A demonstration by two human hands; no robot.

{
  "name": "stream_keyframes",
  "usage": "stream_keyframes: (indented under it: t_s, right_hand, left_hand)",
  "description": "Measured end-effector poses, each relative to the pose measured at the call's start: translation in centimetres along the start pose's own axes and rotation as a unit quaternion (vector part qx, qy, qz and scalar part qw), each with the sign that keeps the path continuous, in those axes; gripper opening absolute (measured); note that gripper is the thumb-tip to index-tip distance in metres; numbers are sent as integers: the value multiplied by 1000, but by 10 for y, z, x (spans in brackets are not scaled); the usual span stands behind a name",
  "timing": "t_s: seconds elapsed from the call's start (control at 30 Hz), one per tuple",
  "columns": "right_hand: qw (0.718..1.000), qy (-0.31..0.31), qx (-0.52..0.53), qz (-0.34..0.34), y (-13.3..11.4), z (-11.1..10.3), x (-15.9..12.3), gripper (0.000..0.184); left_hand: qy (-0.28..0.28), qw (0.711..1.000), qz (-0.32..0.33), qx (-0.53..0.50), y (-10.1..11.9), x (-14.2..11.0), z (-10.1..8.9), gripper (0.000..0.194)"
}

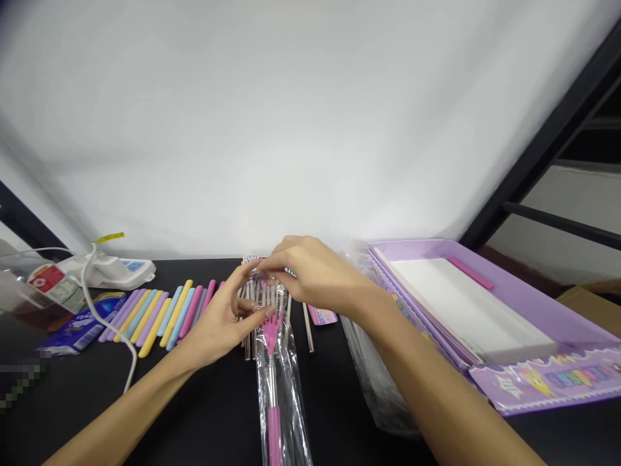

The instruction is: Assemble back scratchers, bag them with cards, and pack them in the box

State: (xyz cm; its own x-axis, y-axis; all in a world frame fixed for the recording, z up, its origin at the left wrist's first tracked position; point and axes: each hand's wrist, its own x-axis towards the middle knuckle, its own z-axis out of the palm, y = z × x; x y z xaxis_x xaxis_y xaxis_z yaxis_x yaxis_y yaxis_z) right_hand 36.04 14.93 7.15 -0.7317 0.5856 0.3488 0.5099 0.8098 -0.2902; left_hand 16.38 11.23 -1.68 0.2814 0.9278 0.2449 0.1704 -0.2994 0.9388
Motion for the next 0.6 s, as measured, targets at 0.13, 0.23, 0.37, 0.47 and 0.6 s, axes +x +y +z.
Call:
stream_keyframes:
  t_s: [0.13, 0.23, 0.37, 0.47, 0.6]
  right_hand:
    - [999, 22, -16, 25, -3, -1, -1, 33]
    - [998, 37, -7, 50, -5, -2, -2, 29]
    - [996, 42, 65, 51, -5, -1, -1, 20]
    - [991, 37, 115, 65, -2, -1, 0, 21]
    - [993, 57, 82, 54, 3, 2, 1, 20]
  left_hand:
    - [-12, 1000, -5, -12, 2, -1, 0, 85]
    - [-5, 1000, -3, -19, 1, -2, 0, 92]
    - [6, 1000, -13, -12, -2, -2, 0, 97]
    - [9, 1000, -24, -5, -2, -3, 0, 99]
    - [2, 999, -40, -5, 3, -3, -1, 100]
